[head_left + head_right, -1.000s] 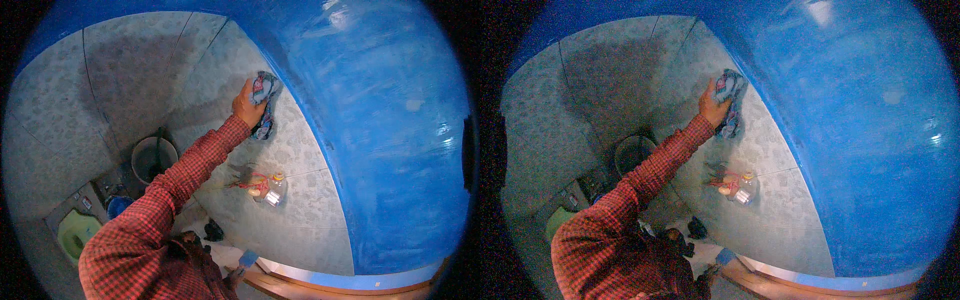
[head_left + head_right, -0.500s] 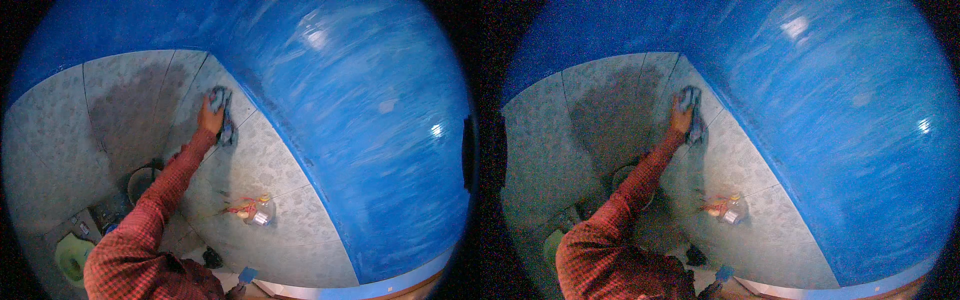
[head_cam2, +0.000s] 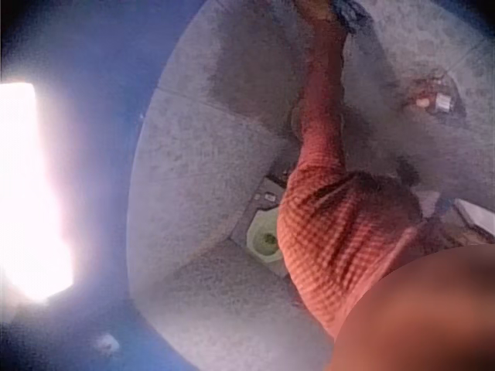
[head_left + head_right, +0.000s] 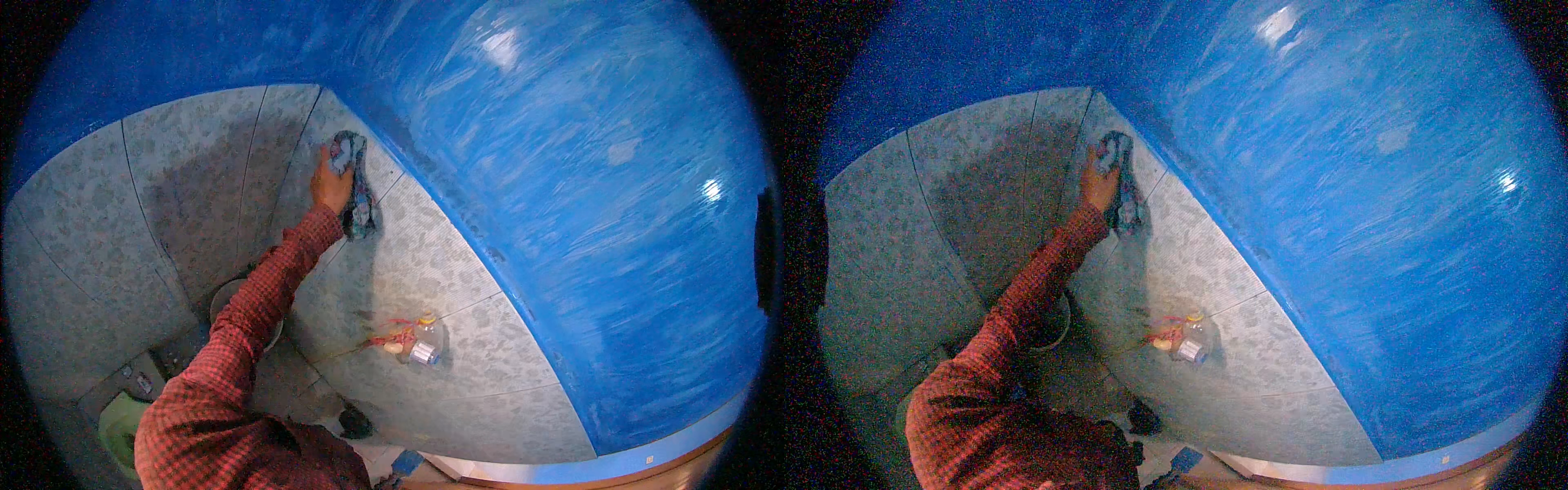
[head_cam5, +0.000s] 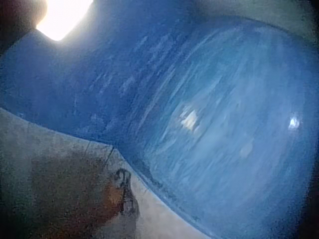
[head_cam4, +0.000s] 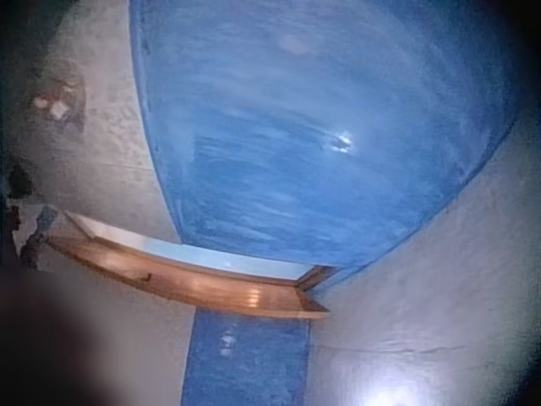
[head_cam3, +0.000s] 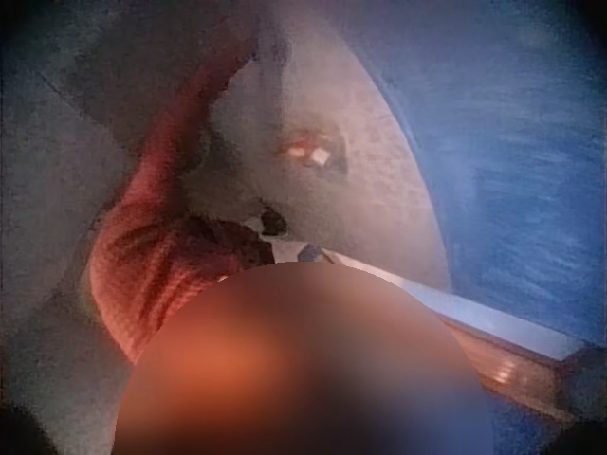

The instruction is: The person wipes the tiled walls of a bathroom with a cloth, focusing on the area around a wall-mounted water heater and near the floor. They use a blue bucket and a green ladle to transfer water during the cleaning process.

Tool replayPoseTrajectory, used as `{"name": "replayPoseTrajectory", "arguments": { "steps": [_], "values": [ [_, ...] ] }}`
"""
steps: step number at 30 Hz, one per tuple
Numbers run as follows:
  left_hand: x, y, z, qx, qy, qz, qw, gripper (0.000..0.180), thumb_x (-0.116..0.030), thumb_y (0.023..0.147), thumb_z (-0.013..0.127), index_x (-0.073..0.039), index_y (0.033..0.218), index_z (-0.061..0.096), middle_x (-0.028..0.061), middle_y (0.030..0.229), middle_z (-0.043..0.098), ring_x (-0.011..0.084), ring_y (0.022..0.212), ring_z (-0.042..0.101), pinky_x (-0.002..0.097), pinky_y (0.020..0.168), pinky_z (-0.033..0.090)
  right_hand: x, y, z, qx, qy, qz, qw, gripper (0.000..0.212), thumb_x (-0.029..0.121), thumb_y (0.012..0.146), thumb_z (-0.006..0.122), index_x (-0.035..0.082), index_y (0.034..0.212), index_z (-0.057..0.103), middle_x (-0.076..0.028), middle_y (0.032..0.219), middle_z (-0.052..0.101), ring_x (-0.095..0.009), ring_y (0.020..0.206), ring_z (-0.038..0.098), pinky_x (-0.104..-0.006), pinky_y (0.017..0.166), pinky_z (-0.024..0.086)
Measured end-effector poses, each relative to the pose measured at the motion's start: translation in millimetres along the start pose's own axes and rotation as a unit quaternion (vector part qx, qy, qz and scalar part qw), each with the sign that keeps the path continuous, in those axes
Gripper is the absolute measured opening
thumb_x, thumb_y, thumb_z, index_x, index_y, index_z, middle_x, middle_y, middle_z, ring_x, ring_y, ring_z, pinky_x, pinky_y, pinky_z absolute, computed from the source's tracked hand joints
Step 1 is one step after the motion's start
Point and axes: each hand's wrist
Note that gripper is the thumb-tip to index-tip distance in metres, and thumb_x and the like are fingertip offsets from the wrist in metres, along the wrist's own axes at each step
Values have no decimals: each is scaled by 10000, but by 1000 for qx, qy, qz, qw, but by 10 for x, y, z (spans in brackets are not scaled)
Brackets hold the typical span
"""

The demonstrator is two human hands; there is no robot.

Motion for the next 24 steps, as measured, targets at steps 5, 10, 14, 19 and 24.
{"name": "replayPoseTrajectory", "arguments": {
  "steps": [5,10,14,19,24],
  "values": [
    [588,960,122,-39,110,16,993,669,-324,732,568,33,1234,304,242,1135,463,384,973,495,406,845,381,-34,-51,-45,8,14,5,1000,327,228,809,485,28,1061,423,-127,843,523,-280,771,511,-383,688,426],
    [5,365,11,-18,39,-7,999,585,-284,720,588,-30,1197,364,222,1116,478,375,985,486,410,843,386,-169,-260,-93,10,12,47,999,321,232,812,483,26,1051,425,-125,828,519,-278,763,509,-383,685,424],
    [119,-271,-277,92,108,72,987,597,-179,697,603,-90,1215,320,192,1072,495,367,957,497,436,772,413,18,-142,-19,12,32,34,999,317,236,814,481,24,1043,427,-124,816,517,-276,756,506,-383,683,422],
    [51,368,-507,90,245,134,956,637,-166,689,616,-95,1226,281,171,1026,512,358,910,518,440,745,426,17,-80,-9,12,39,33,999,313,240,817,479,21,1034,429,-122,801,513,-274,747,503,-383,681,420],
    [275,897,-438,-18,212,71,975,582,-166,685,627,-72,1181,336,159,1032,519,344,921,523,424,759,427,25,-67,-56,27,71,38,996,309,245,820,477,18,1024,431,-120,786,510,-272,738,500,-382,678,418]
  ]
}}
Point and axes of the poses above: each hand's wrist, its own y-axis towards the middle knuckle, its own z-axis out of the palm, x = y × z
